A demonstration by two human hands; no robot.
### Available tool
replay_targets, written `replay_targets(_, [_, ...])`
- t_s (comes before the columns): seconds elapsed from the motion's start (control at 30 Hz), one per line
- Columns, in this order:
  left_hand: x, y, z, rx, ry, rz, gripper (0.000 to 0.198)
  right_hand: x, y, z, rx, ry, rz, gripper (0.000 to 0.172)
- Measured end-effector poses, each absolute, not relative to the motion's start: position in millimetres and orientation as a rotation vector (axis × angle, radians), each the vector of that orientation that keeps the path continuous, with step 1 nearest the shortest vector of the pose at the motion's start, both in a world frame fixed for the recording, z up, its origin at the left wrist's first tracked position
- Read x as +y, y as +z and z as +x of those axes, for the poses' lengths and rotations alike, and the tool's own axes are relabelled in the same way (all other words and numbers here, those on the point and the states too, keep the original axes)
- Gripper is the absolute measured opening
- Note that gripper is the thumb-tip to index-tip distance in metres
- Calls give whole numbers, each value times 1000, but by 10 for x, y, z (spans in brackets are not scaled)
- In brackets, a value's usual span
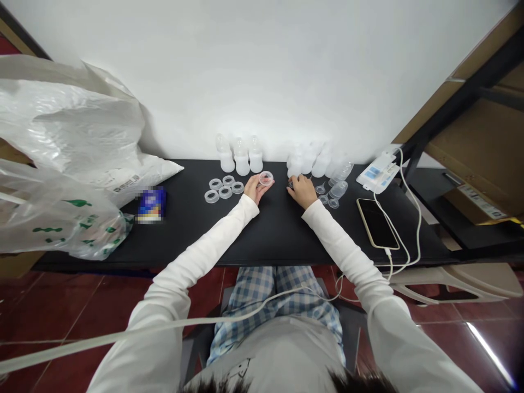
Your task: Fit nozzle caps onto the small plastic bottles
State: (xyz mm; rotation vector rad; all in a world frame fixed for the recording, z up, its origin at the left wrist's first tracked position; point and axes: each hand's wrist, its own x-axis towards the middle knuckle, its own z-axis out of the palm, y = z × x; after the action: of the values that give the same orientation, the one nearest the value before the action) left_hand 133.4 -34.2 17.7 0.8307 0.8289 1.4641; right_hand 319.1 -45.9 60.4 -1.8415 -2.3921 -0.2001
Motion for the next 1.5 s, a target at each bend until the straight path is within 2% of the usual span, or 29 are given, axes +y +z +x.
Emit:
replay_targets(0.13, [-316,153,1348,846,1487,805,36,-465,635,3181,-2233,-37,-1549,30])
replay_targets(0.3, [-304,110,1395,869,1513,821,38,-565,655,3071,-1925,629,-972,40])
replay_targets(0.4, [-330,106,1420,843,1520,842,41,-595,637,2998,-1755,854,-922,47])
replay_targets(0.53, [-390,99,1457,772,1482,934,55,-539,561,2973,-1650,1004,-888,47])
replay_targets(0.73, [-424,35,1517,756,1439,1008,60,-487,439,2991,-1593,824,-1013,51])
replay_targets(0.9, [-423,38,1504,764,1365,1041,64,-505,428,2999,-1693,739,-1072,37])
replay_targets(1.1, [-462,80,1485,879,1360,1153,54,-530,412,2988,-1779,868,-991,38])
replay_targets(1.5, [-473,49,1493,954,1432,1246,43,-617,382,2887,-1693,731,-1006,34])
